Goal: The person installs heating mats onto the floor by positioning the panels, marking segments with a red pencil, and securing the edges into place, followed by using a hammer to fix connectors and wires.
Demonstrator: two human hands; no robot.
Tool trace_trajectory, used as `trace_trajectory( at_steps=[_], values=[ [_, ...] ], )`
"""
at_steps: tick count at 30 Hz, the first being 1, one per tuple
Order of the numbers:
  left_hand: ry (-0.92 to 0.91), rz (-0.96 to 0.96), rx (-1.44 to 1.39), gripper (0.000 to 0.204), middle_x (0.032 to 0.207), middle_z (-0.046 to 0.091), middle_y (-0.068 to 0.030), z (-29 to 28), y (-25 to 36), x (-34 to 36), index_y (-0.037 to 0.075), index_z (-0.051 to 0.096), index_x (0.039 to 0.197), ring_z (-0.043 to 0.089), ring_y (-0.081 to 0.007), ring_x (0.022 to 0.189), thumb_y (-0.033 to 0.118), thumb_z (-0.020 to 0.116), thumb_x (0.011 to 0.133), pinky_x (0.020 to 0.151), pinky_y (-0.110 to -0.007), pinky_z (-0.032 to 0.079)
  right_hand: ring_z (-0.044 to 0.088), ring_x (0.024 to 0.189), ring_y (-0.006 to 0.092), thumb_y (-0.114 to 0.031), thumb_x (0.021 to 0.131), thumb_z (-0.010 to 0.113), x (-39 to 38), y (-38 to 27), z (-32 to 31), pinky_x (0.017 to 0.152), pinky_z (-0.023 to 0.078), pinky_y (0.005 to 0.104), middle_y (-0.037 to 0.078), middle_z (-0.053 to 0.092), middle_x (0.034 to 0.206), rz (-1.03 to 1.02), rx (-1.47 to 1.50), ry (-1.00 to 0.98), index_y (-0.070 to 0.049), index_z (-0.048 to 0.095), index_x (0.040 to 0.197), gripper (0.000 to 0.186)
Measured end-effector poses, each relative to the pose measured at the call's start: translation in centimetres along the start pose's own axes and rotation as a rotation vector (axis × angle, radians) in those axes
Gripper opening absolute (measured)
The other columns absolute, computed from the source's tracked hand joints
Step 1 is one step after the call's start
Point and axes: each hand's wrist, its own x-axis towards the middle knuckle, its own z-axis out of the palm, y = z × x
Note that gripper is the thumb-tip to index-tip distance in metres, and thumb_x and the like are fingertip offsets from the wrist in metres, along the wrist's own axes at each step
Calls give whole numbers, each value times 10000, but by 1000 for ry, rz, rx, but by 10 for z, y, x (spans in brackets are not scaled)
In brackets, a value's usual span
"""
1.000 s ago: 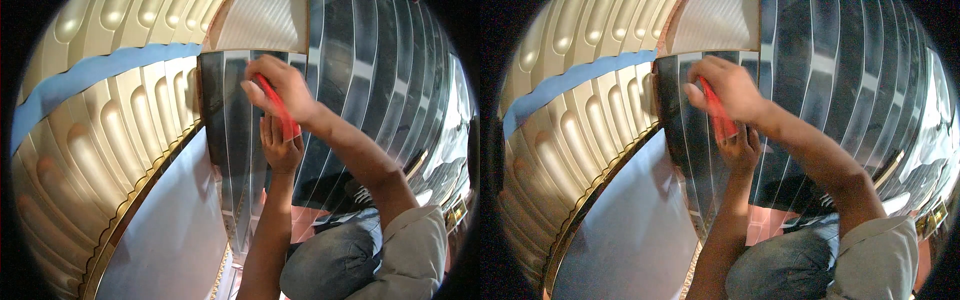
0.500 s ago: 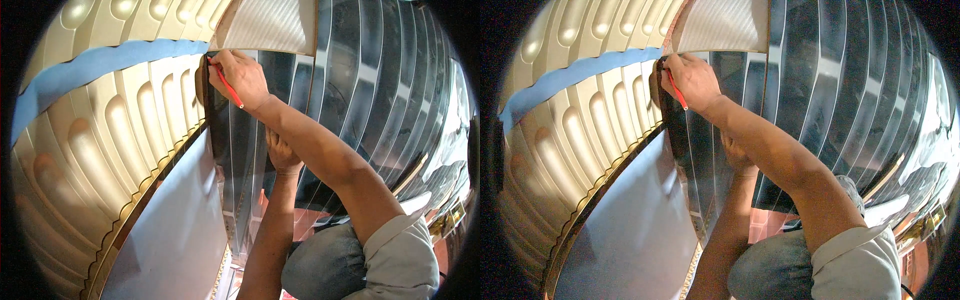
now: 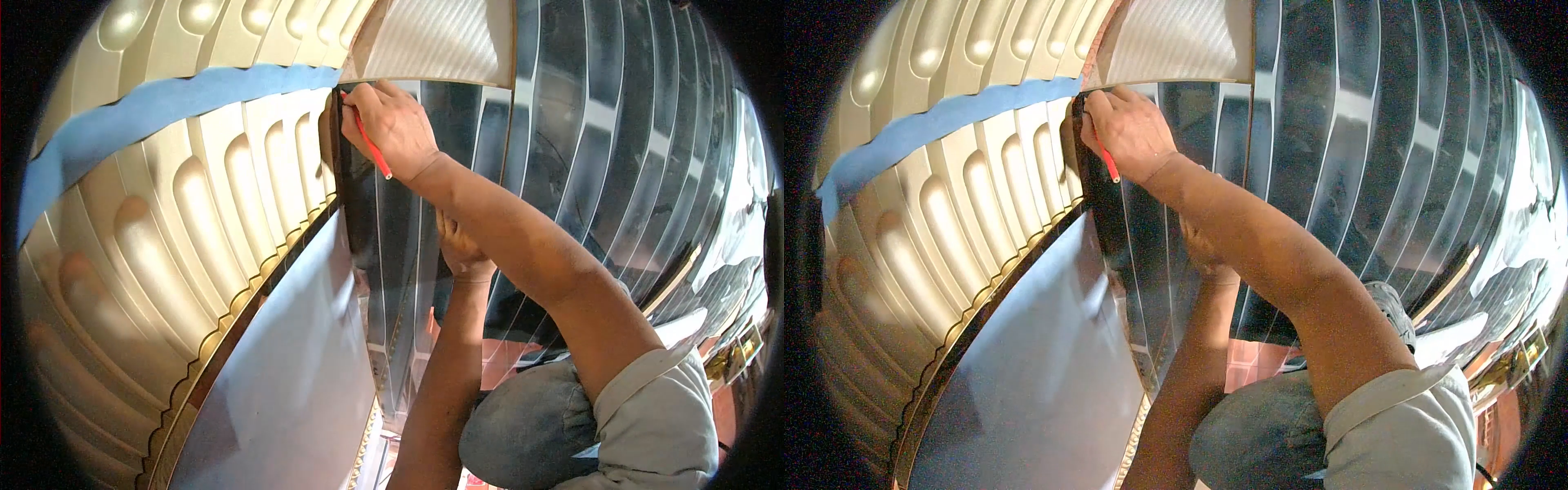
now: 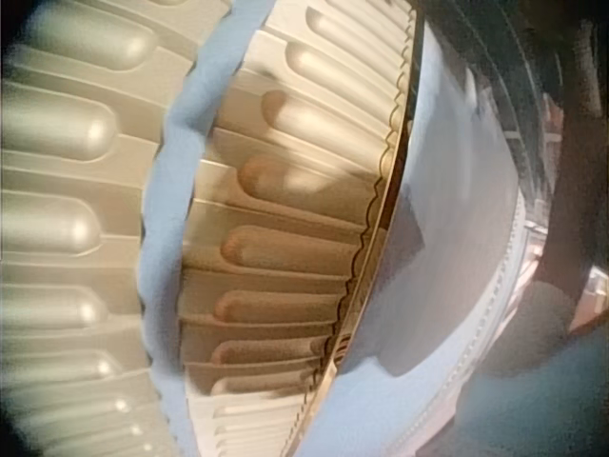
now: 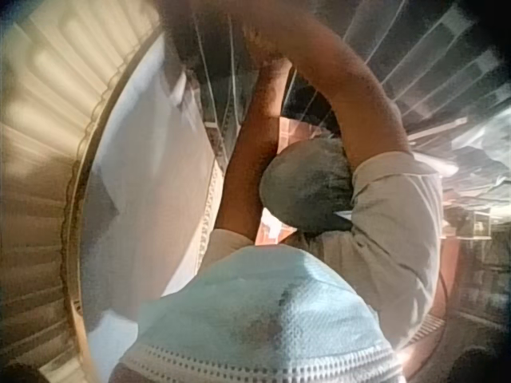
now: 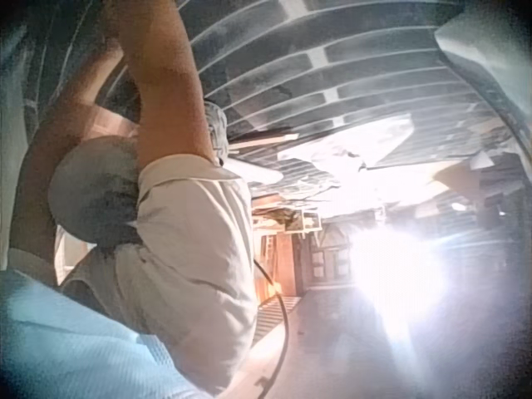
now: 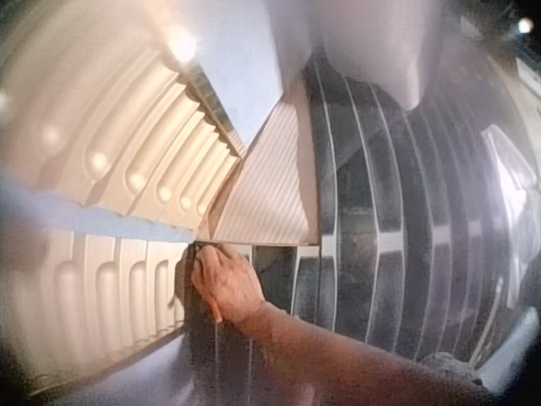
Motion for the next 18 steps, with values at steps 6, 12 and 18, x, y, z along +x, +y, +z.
trace_trajectory(
  at_steps=[6,12,18],
  values=[
    [7,7,-26,523,1155,596,-193,-4,2,5,21,618,1135,509,-452,1163,445,663,833,1037,-593,380,586,739,308,-132,833,617,-1,0,3,678,501,404,129,606,721,22,8,-9,-39,516,807,139],
    [32,41,-4,507,1166,597,-185,-2,0,4,23,612,1151,519,-444,1166,419,667,840,1033,-592,384,582,758,318,-137,846,604,1,1,1,705,491,408,134,604,720,-19,29,-58,-37,514,819,137],
    [42,-28,-73,501,1179,600,-185,-2,3,10,18,610,1163,531,-435,1153,397,667,841,1035,-586,383,574,784,321,-147,855,599,1,-1,1,722,484,418,142,607,733,14,-10,-67,-31,507,827,150]
  ],
)
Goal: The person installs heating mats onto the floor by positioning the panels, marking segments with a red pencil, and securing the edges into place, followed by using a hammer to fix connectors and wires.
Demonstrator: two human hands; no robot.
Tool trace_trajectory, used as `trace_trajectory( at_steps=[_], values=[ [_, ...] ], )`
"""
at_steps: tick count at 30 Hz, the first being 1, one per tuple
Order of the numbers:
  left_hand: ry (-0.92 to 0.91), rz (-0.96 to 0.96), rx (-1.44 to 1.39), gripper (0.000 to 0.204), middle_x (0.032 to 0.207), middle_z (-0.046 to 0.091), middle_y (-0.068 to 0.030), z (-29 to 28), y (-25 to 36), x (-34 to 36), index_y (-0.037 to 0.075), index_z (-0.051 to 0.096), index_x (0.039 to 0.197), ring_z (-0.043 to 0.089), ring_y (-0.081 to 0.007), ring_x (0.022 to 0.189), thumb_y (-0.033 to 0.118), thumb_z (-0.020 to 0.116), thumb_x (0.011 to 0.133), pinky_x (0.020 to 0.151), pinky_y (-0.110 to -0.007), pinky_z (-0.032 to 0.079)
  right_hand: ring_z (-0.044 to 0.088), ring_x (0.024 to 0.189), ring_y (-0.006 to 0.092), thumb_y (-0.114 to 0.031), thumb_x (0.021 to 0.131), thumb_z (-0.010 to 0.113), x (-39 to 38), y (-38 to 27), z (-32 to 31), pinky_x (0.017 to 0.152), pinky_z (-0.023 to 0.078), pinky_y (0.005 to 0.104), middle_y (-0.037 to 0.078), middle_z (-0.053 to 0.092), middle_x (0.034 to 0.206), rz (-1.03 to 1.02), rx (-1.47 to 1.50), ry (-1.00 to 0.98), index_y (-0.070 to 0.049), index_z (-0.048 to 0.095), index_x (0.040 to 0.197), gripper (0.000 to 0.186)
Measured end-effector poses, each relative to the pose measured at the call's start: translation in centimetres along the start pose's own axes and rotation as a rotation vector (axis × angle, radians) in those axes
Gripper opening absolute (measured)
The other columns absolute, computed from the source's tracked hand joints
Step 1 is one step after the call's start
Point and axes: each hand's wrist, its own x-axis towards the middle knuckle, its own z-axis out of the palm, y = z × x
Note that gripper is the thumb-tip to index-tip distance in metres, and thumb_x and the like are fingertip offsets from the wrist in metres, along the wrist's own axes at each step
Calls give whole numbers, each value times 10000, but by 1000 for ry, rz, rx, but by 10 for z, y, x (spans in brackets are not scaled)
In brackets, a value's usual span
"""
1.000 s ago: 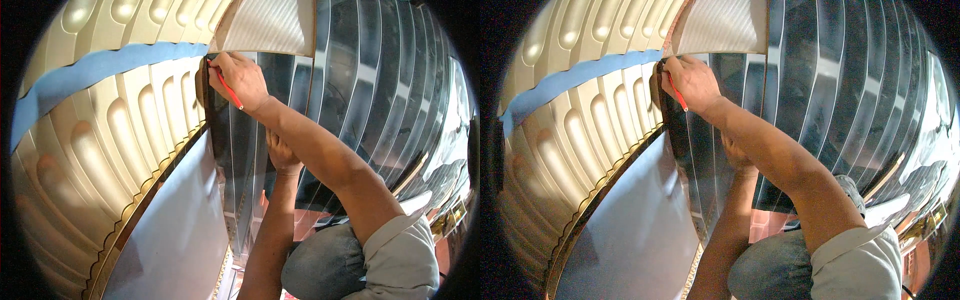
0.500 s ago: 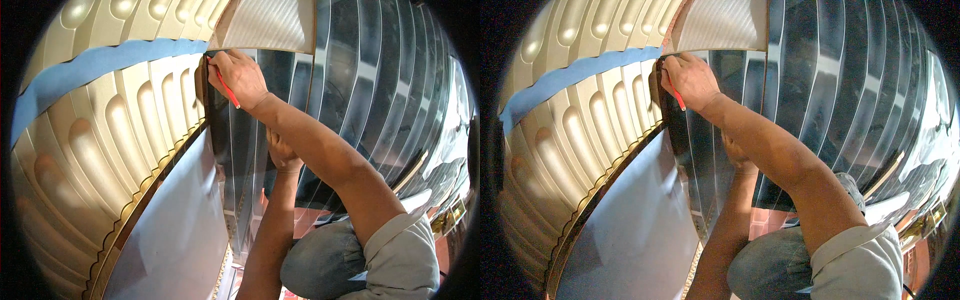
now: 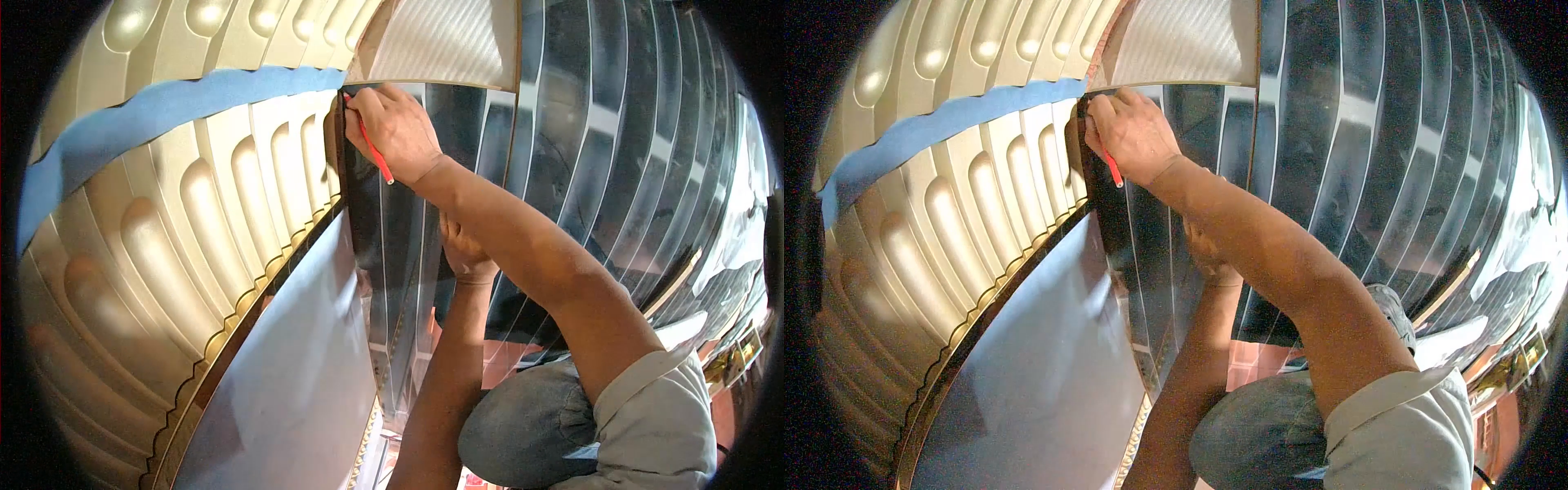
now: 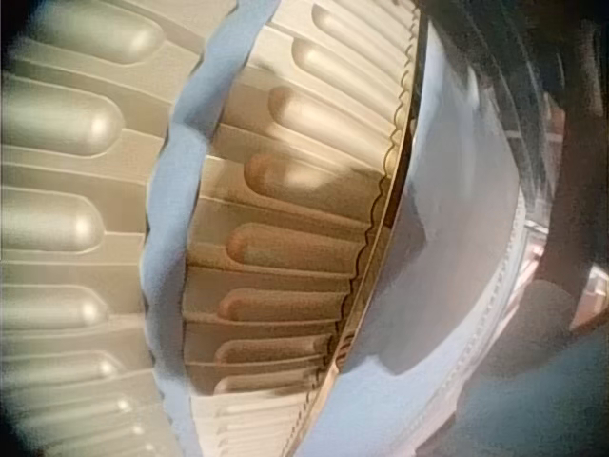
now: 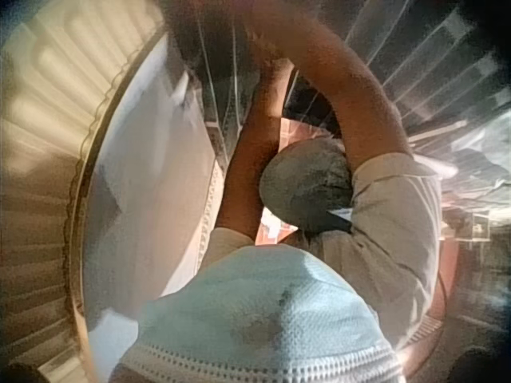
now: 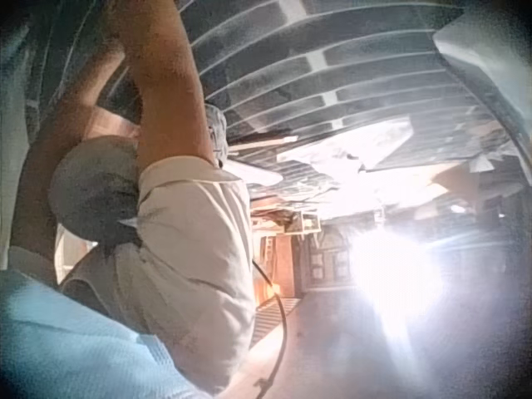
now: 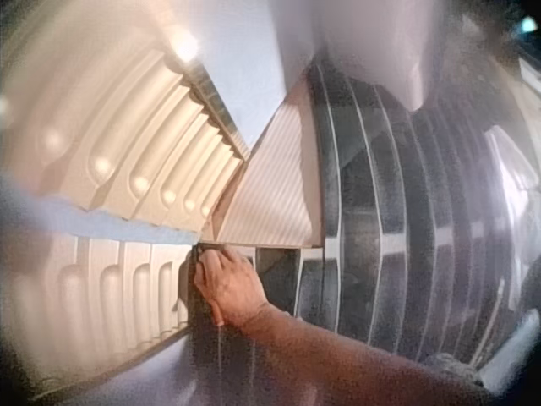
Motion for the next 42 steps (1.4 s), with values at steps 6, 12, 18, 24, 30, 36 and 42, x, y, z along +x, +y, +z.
trace_trajectory(
  at_steps=[6,12,18,24,30,36,42],
  values=[
    [-32,-32,-8,494,1158,614,-186,-1,2,1,24,625,1147,531,-442,1148,414,655,846,1027,-589,387,577,754,304,-98,823,641,-1,-1,2,692,499,388,115,590,734,6,-41,29,-36,556,836,106],
    [-29,56,65,530,1189,603,-186,-2,1,-4,30,626,1151,518,-434,1176,446,681,828,1028,-594,379,576,826,330,-172,848,611,-1,0,-3,757,474,419,149,613,796,9,1,-73,-32,507,863,175],
    [-47,-63,-12,563,1204,591,-192,0,3,-5,29,619,1161,506,-448,1187,477,679,825,1024,-599,381,574,813,319,-162,837,618,1,2,-1,758,474,413,136,603,769,-25,25,-60,-37,509,847,166],
    [-10,69,37,537,1167,595,-194,-5,-1,3,7,612,1156,524,-452,1144,393,715,797,1023,-584,392,559,785,327,-159,870,597,0,1,2,751,472,412,136,594,763,-54,17,-59,-38,515,836,149],
    [-23,48,40,478,1096,597,-199,-6,3,5,-5,626,1124,531,-467,1098,317,723,784,1012,-593,399,572,780,319,-147,860,597,1,-3,0,733,473,429,126,599,746,-27,12,-38,-38,533,847,127],
    [-2,70,10,476,1135,593,-239,-5,5,7,-37,592,1144,517,-515,1111,274,706,802,1018,-589,400,611,781,339,-160,831,646,1,-3,-10,731,501,435,136,624,739,-4,112,-5,-43,574,891,150],
    [-36,47,220,431,1373,481,-240,1,-2,-7,-18,500,1288,442,-441,1286,141,562,892,1099,-574,311,663,683,287,-175,911,637,-14,5,-97,637,529,330,118,673,764,273,271,-179,-61,617,1027,164]
  ],
)
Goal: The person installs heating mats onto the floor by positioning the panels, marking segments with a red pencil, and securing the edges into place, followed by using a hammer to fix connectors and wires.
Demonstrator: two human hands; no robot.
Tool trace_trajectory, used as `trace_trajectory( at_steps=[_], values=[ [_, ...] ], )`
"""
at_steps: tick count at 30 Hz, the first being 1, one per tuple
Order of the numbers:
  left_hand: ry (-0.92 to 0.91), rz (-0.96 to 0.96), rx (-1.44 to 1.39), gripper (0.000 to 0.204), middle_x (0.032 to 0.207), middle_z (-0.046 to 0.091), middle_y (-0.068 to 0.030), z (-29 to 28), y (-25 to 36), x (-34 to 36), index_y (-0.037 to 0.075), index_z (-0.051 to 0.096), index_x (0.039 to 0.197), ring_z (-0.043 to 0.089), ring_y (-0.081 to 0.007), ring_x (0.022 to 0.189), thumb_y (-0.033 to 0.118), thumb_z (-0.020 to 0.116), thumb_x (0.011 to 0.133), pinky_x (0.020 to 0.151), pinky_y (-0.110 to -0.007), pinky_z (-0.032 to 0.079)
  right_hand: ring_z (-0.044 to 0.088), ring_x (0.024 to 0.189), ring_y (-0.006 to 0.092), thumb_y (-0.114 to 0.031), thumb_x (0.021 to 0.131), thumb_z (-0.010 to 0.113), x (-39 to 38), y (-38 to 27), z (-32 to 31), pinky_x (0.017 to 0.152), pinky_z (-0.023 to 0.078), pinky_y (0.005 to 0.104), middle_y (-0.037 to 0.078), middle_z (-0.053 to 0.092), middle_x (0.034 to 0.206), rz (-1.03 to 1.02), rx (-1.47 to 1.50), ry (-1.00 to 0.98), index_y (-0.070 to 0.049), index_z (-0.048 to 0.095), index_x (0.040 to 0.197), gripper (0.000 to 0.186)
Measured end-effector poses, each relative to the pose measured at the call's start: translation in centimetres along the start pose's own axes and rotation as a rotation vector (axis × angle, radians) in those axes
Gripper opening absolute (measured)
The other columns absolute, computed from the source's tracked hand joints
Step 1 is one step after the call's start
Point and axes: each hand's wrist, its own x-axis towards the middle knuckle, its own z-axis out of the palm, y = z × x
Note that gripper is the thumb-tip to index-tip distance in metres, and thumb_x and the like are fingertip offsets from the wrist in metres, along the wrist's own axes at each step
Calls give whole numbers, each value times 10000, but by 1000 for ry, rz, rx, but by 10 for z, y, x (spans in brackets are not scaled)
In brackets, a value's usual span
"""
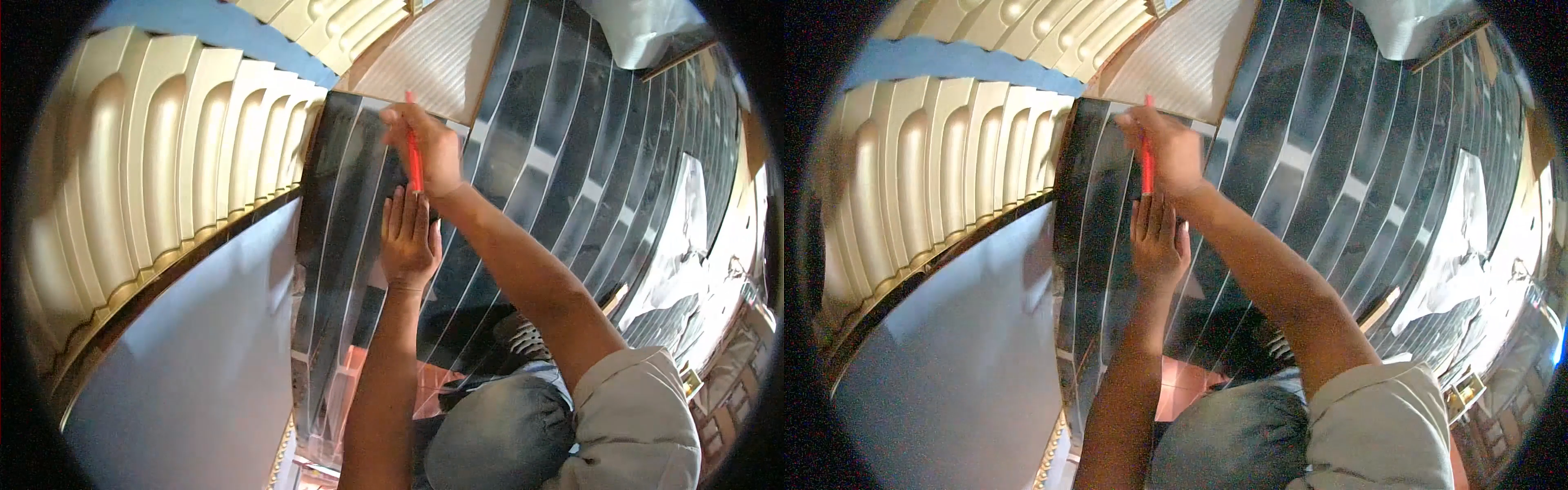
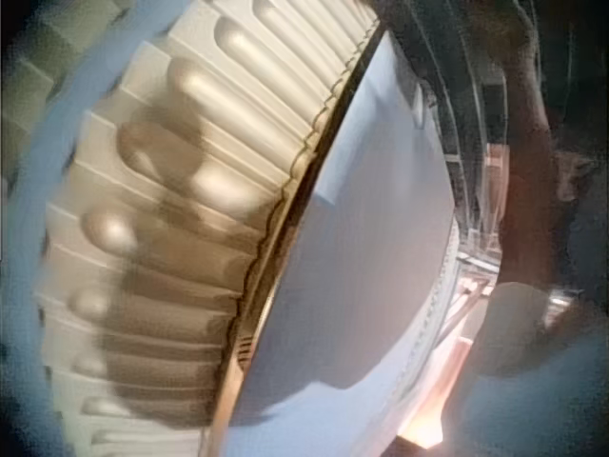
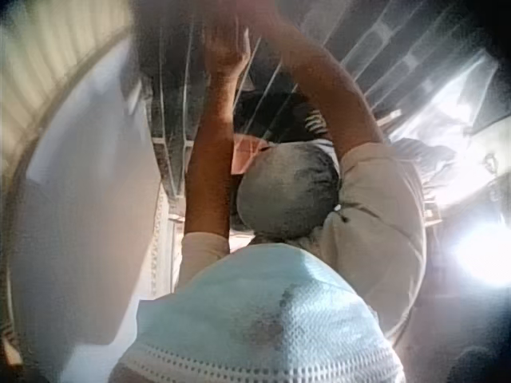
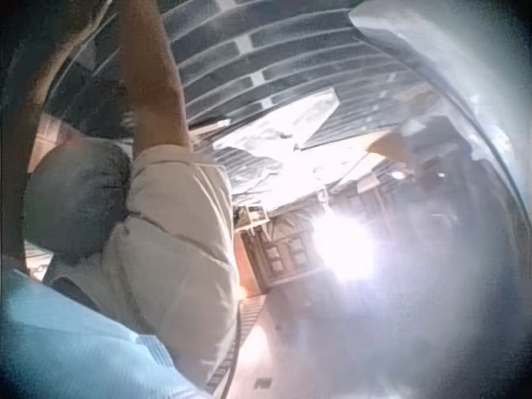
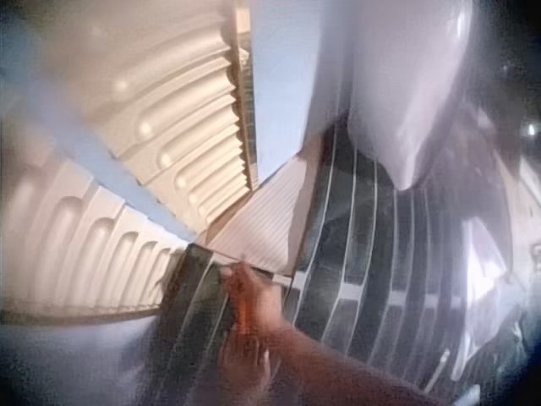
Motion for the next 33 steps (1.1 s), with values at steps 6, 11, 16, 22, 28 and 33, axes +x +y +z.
trace_trajectory(
  at_steps=[6,11,16,22,28,33],
  values=[
    [80,10,-13,506,1416,451,-223,-9,10,6,3,473,1342,424,-408,1316,154,586,872,1115,-547,300,567,965,374,-70,814,640,-6,26,-57,852,471,453,193,609,962,-378,-664,-92,-15,546,1093,300],
    [128,-4,3,465,1378,477,-226,-26,16,-2,-5,512,1277,428,-416,1297,139,628,850,1115,-535,300,563,1025,387,-94,815,613,-16,24,-38,880,475,461,207,620,1006,-311,-719,-118,15,518,1089,309],
    [380,-420,-104,343,1246,587,-196,-28,79,-78,0,542,1258,565,-374,1123,104,558,931,992,-452,436,554,1049,423,-107,808,616,-1,13,-39,902,463,475,264,607,1070,-103,-810,-183,51,524,1098,342],
    [745,-1203,-777,297,975,641,-103,-24,139,-152,-10,561,1189,648,-222,869,185,535,967,779,-318,530,504,1196,429,-443,865,650,43,0,-34,977,429,508,247,583,1227,186,-870,-345,28,541,1190,583],
    [1257,-1362,-1963,385,1075,626,-204,-18,128,-216,-31,530,1073,616,-316,1048,344,476,1004,980,-459,499,625,1006,452,-562,843,628,76,32,-38,860,501,486,334,639,970,-8,-812,-471,51,684,952,625],
    [1417,-1299,-1749,511,1257,533,-247,-44,110,-231,-80,499,1155,528,-345,1207,406,484,997,1049,-472,453,639,939,464,-559,862,603,71,46,-34,800,516,502,310,654,923,-97,-858,-386,46,696,900,612]
  ],
)
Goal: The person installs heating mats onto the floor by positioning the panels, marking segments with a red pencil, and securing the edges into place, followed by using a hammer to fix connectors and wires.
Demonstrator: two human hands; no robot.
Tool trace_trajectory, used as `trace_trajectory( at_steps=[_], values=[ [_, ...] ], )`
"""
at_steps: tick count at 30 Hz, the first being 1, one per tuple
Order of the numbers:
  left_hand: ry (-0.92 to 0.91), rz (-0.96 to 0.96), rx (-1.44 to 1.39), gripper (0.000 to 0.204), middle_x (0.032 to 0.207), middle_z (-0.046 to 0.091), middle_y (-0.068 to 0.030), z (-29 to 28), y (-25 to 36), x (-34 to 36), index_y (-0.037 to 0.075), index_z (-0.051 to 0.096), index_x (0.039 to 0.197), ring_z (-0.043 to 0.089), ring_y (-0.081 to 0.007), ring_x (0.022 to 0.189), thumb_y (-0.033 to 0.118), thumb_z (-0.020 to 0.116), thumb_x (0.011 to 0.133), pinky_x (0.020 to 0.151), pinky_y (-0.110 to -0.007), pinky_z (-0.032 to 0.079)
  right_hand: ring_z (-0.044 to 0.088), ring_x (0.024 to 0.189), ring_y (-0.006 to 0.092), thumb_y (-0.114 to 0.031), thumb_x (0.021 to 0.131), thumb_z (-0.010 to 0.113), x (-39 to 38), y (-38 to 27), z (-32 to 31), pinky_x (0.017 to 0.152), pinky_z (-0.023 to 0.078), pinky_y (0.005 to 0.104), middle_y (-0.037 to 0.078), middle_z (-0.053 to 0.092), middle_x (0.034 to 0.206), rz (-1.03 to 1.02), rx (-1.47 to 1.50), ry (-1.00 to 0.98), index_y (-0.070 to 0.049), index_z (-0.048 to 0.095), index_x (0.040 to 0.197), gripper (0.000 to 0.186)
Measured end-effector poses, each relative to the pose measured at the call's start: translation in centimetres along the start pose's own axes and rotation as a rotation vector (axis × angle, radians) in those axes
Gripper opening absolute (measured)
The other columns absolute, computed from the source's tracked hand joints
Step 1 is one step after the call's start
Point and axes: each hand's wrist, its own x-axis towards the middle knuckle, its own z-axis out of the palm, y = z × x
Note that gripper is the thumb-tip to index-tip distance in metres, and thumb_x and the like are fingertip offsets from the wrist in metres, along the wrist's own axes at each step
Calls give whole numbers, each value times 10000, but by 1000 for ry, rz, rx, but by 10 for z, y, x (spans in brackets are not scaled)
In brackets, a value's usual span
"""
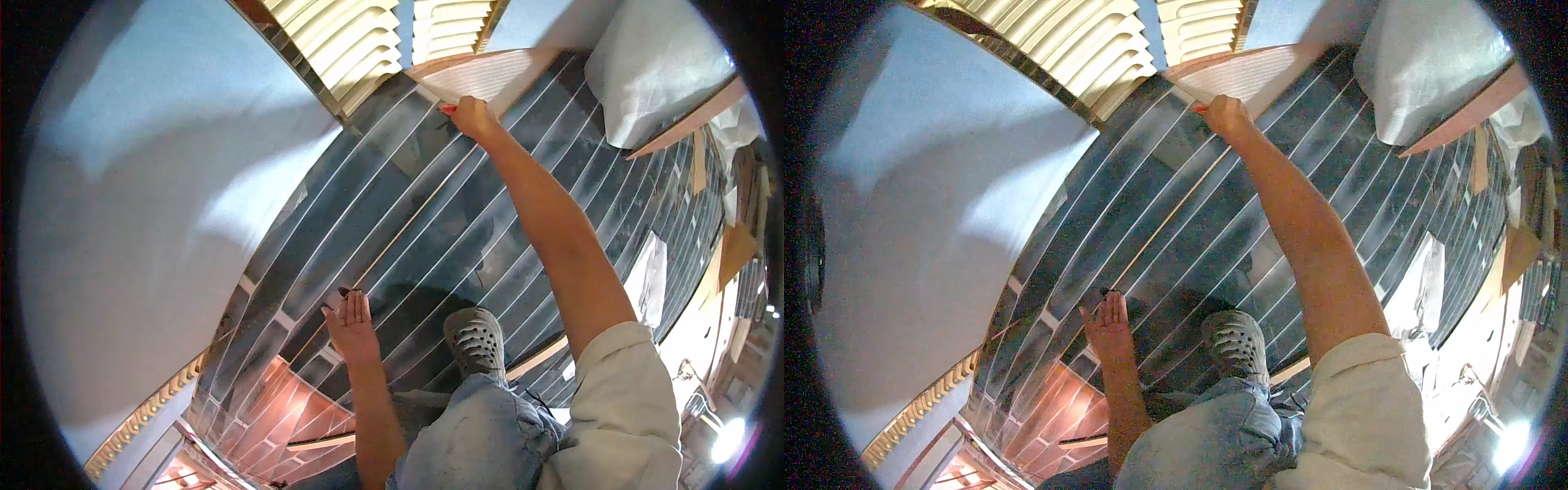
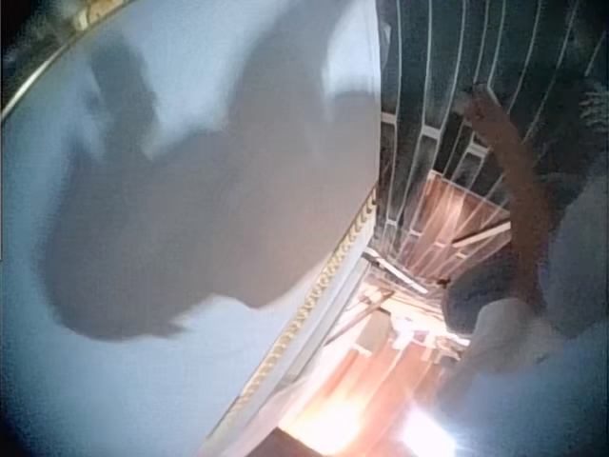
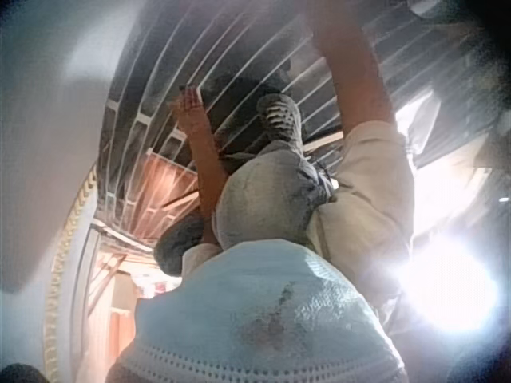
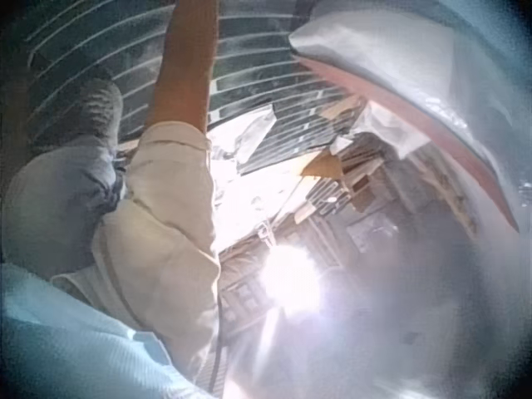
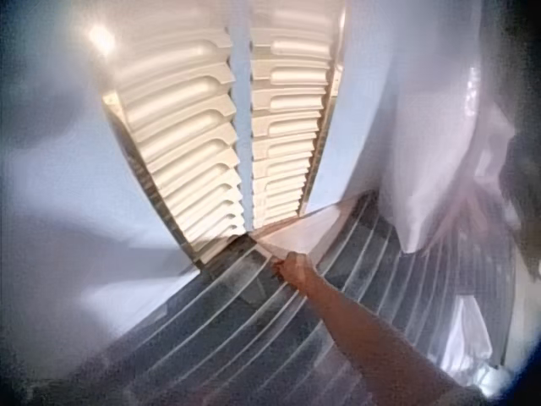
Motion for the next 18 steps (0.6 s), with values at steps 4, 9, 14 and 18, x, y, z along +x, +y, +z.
trace_trajectory(
  at_steps=[4,9,14,18],
  values=[
    [13,-195,-284,553,1180,527,-223,11,10,6,-92,457,1183,504,-339,1193,393,583,949,1102,-474,384,645,939,449,-533,890,569,8,0,-13,811,511,506,300,660,930,-76,-49,-85,45,686,933,591],
    [27,-90,-345,358,967,630,-147,45,27,-1,-24,606,982,588,-292,1025,330,631,935,1046,-456,437,641,1058,367,-427,884,565,-27,-48,-65,892,503,458,215,672,1092,43,-166,-206,-71,703,1057,419],
    [-114,178,-32,322,1119,656,-121,-34,43,22,12,602,1129,636,-279,980,277,615,946,867,-395,539,641,1019,385,-482,940,484,-78,-49,-85,875,497,472,226,673,1057,76,-182,-50,-47,688,1013,486],
    [-118,30,-206,341,1224,632,-131,-38,29,-9,-6,582,1208,614,-281,1083,219,601,954,1011,-399,468,639,888,432,-477,982,396,-112,-8,-111,800,496,514,234,674,903,37,-98,145,-78,650,966,473]
  ],
)
